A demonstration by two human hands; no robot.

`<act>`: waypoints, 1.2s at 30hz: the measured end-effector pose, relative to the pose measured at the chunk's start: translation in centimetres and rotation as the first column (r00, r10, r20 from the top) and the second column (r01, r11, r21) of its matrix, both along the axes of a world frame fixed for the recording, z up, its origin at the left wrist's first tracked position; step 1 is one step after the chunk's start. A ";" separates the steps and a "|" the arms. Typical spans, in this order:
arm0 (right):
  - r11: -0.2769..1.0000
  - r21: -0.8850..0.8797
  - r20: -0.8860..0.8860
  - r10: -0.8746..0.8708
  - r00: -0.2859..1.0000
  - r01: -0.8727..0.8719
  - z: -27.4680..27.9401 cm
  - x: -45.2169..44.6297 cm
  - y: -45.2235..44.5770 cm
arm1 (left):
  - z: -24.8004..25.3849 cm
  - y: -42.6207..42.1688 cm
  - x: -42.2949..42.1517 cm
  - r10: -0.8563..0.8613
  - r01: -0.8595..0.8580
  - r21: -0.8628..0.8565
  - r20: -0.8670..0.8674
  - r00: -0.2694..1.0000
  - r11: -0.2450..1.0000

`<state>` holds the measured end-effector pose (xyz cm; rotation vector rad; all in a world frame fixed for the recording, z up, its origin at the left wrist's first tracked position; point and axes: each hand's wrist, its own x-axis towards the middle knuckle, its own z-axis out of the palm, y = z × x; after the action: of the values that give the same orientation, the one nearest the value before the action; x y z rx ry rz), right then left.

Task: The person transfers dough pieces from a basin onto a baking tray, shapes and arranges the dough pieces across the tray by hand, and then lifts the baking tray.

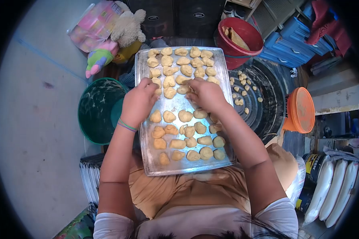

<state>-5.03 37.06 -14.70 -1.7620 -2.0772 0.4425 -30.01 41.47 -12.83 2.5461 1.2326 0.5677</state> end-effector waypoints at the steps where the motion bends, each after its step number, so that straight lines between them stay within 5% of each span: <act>1: 0.999 0.041 -0.114 -0.025 0.993 0.030 0.2 0.4 -0.3 | 0.3 -0.3 0.4 -0.018 0.018 0.005 -0.018 1.000 1.000; 4: 0.993 -0.109 -0.073 -0.054 0.996 0.045 1.8 2.0 -1.7 | 0.6 -0.8 1.8 -0.128 0.128 -0.026 -0.014 0.992 0.991; 9: 0.996 -0.092 0.125 0.009 0.992 0.002 -0.4 2.1 -2.2 | -1.3 -0.3 6.0 -0.241 0.241 -0.004 0.011 0.971 0.971; 15: 0.995 -0.039 -0.142 -0.093 0.986 0.089 1.1 3.8 -3.6 | -2.4 1.8 6.6 -0.297 0.291 -0.057 -0.213 0.931 0.955; 19: 0.962 -0.255 0.019 -0.091 0.996 0.093 0.9 5.8 -4.8 | -2.1 0.9 6.6 -0.307 0.303 -0.055 -0.138 0.941 0.952; 24: 0.974 -0.093 -0.131 -0.219 0.967 0.208 -0.9 6.1 -3.5 | -2.3 -0.3 9.7 -0.329 0.323 -0.061 -0.190 0.925 0.944; 28: 0.963 0.098 -0.244 -0.222 0.944 0.252 0.1 6.8 -4.8 | -1.7 -1.3 9.9 -0.228 0.226 -0.037 -0.102 0.968 0.974; 31: 0.991 -0.080 -0.237 -0.124 0.963 0.108 2.2 6.4 -6.5 | 1.5 -2.7 6.2 -0.181 0.198 -0.082 0.172 0.968 0.977; 34: 0.979 -0.165 -0.198 0.084 0.977 -0.118 1.2 4.5 -6.8 | 2.9 -3.3 1.4 -0.061 0.058 -0.259 -0.002 0.998 0.964; 36: 0.965 -0.246 -0.094 0.073 0.993 -0.094 0.7 3.6 -6.2 | 2.6 -3.6 -0.7 -0.001 -0.023 -0.343 -0.071 0.997 0.939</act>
<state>-1.41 30.91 -14.01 -1.7598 -2.1180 0.8223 -30.73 37.91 -10.25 2.2813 1.2455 0.2381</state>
